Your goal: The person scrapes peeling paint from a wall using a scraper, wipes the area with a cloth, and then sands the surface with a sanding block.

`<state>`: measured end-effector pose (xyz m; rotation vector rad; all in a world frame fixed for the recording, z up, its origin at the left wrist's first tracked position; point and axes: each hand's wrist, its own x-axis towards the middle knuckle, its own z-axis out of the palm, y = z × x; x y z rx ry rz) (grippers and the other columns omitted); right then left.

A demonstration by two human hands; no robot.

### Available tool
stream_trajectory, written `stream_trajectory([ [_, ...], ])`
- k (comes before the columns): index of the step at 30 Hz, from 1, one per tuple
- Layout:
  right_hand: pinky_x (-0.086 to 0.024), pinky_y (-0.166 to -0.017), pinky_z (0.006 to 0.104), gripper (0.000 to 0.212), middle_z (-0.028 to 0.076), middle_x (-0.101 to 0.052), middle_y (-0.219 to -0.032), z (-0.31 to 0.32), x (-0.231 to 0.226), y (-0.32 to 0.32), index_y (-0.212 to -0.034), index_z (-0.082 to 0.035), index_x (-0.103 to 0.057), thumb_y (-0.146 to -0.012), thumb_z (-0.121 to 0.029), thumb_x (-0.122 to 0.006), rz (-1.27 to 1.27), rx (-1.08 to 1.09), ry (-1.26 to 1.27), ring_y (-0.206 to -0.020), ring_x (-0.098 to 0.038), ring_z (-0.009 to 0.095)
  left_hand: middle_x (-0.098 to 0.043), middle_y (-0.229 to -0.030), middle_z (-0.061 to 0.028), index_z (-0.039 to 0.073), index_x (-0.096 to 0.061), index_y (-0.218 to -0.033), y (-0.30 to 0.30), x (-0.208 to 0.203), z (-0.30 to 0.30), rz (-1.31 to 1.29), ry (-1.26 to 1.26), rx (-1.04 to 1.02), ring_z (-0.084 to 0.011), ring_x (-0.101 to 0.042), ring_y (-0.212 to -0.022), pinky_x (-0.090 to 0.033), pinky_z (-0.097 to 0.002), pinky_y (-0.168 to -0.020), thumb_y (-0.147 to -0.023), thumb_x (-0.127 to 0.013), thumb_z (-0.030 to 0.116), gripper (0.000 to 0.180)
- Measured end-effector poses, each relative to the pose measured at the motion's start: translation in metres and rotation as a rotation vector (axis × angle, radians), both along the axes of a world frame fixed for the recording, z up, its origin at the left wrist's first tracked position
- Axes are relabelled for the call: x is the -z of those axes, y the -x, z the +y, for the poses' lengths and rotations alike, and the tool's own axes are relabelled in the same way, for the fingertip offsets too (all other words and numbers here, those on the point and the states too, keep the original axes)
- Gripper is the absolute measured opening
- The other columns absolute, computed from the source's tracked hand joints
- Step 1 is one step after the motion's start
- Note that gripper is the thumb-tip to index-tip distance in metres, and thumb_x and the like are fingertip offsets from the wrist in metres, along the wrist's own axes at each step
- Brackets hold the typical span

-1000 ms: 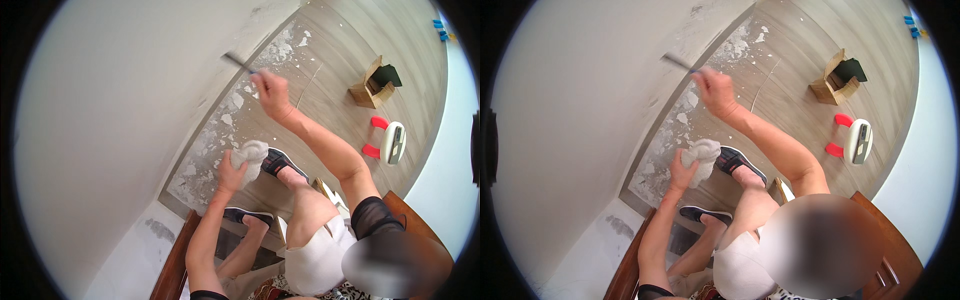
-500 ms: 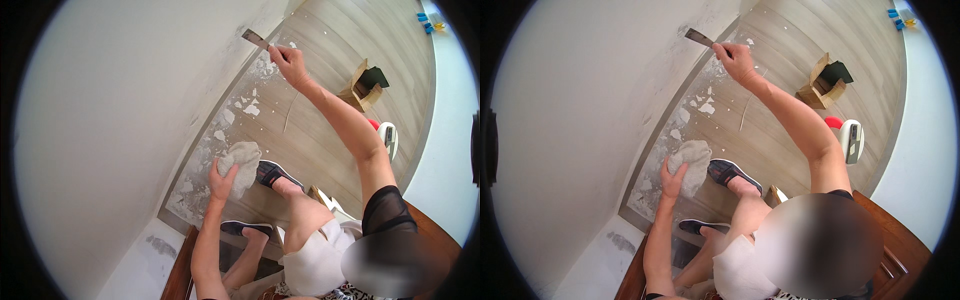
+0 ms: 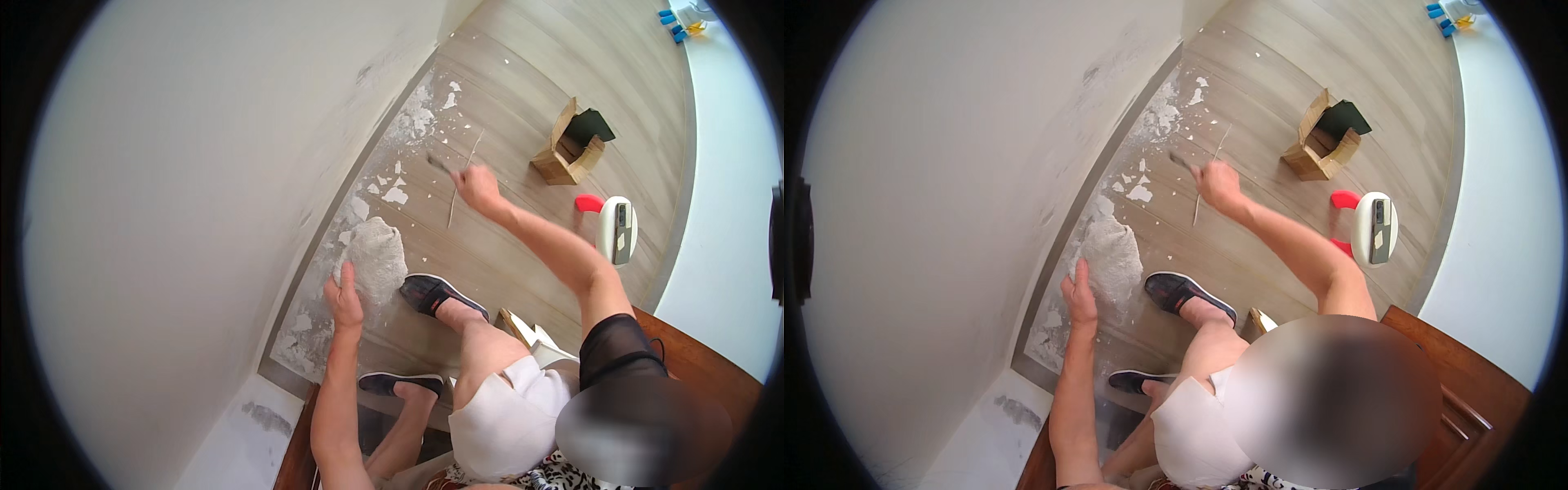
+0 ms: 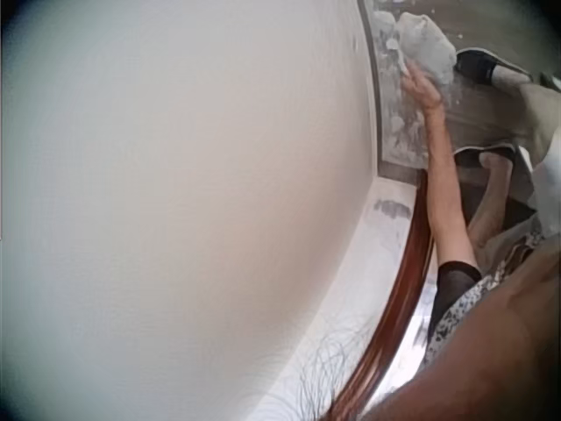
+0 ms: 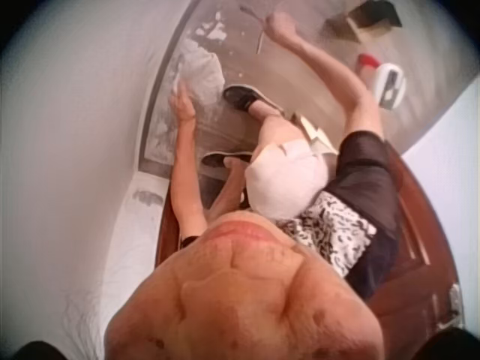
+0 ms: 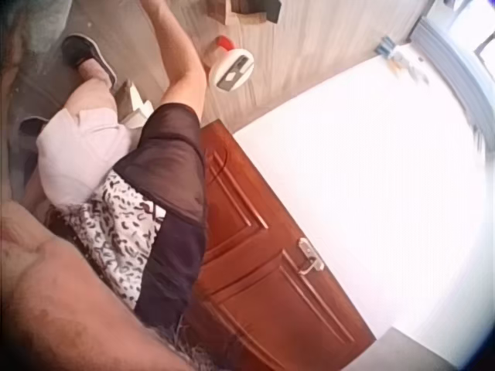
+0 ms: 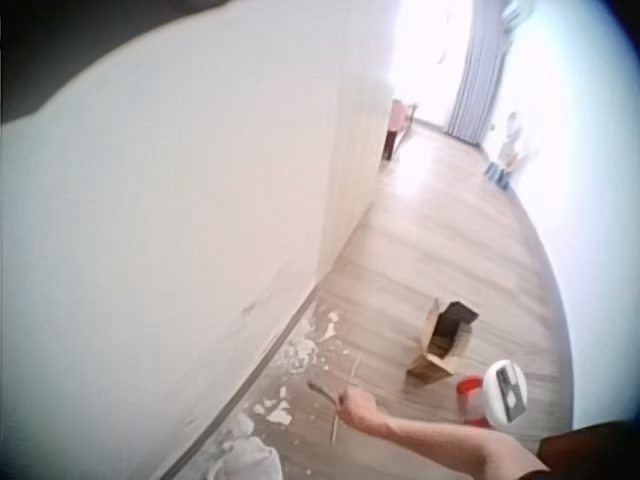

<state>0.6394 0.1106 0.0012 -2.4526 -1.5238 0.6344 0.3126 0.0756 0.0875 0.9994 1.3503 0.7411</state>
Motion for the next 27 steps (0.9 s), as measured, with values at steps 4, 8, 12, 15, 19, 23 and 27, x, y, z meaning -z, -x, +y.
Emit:
stream_trajectory([
  [4, -0.039, -0.095, 0.0515, 0.055, 0.023, -0.039, -0.139, -0.054, -0.037, 0.043, -0.129, -0.003, -0.048, -0.091, -0.043, -0.053, 0.064, -0.268, -0.091, -0.124, -0.041, 0.04, -0.056, -0.121, -0.0163, -0.009, -0.047, -0.126, -0.022, -0.015, -0.002, 0.145, 0.046, -0.035, -0.023, -0.053, -0.108, -0.041, -0.033, -0.093, -0.097, -0.046, 0.042, 0.059],
  [8, -0.037, -0.1, 0.0437, 0.06, 0.02, -0.043, -0.137, -0.037, -0.063, 0.103, -0.135, -0.004, -0.044, -0.091, -0.043, -0.056, 0.963, -0.223, -0.362, -0.126, -0.042, 0.03, -0.046, -0.133, -0.0197, -0.008, -0.039, -0.134, -0.054, 0.006, -0.018, -0.181, 0.069, 0.077, -0.0267, -0.049, -0.117, -0.038, -0.0346, -0.1, -0.098, -0.041, 0.047, 0.065],
  [12, -0.049, -0.076, 0.0289, 0.031, 0.006, -0.068, -0.094, -0.007, -0.076, 0.106, -0.106, 0.0, -0.065, -0.088, -0.025, -0.063, 1.309, 0.408, -0.15, -0.085, -0.06, 0.013, -0.037, -0.141, -0.0199, -0.006, -0.039, -0.135, -0.072, -0.034, 0.003, -0.302, -0.163, 0.23, -0.0278, -0.042, -0.126, -0.039, -0.0364, -0.1, -0.1, -0.039, 0.04, 0.058],
  [15, -0.051, -0.075, 0.0332, 0.031, 0.011, -0.063, -0.105, 0.045, -0.071, 0.08, -0.117, -0.001, -0.054, -0.088, -0.009, -0.056, 1.109, 0.436, -0.543, -0.096, -0.059, 0.018, -0.031, -0.147, -0.0199, -0.005, -0.039, -0.135, -0.066, -0.06, 0.014, -0.364, -0.318, 0.327, -0.0285, -0.037, -0.132, -0.04, -0.0375, -0.1, -0.101, -0.037, 0.035, 0.053],
  [19, -0.047, -0.088, 0.0408, 0.053, 0.02, -0.052, -0.119, 0.157, -0.118, 0.012, -0.125, 0.0, -0.042, -0.085, -0.03, -0.06, 1.243, 0.74, -0.914, -0.103, -0.056, 0.031, -0.04, -0.14, -0.0169, -0.004, -0.047, -0.129, -0.026, -0.049, 0.018, -0.077, -0.367, 0.245, -0.0271, -0.052, -0.117, -0.048, -0.0373, -0.09, -0.101, -0.035, 0.037, 0.05],
  [23, -0.041, -0.092, 0.046, 0.054, 0.027, -0.049, -0.12, 0.218, -0.112, 0.055, -0.129, 0.004, -0.038, -0.089, -0.03, -0.054, 0.728, 0.75, -0.962, -0.107, -0.051, 0.04, -0.057, -0.12, -0.0131, -0.002, -0.053, -0.12, -0.005, -0.024, -0.002, 0.091, -0.278, 0.092, -0.0207, -0.061, -0.097, -0.049, -0.0309, -0.08, -0.102, -0.035, 0.028, 0.039],
  [27, -0.041, -0.09, 0.0465, 0.046, 0.031, -0.051, -0.114, 0.161, -0.116, 0.144, -0.125, 0.007, -0.041, -0.09, -0.02, -0.053, 0.757, 0.443, -1.041, -0.105, -0.051, 0.044, -0.061, -0.111, -0.0106, -0.001, -0.054, -0.116, -0.001, -0.013, -0.015, 0.115, -0.231, 0.162, -0.0184, -0.061, -0.094, -0.049, -0.0292, -0.078, -0.102, -0.034, 0.026, 0.036],
])
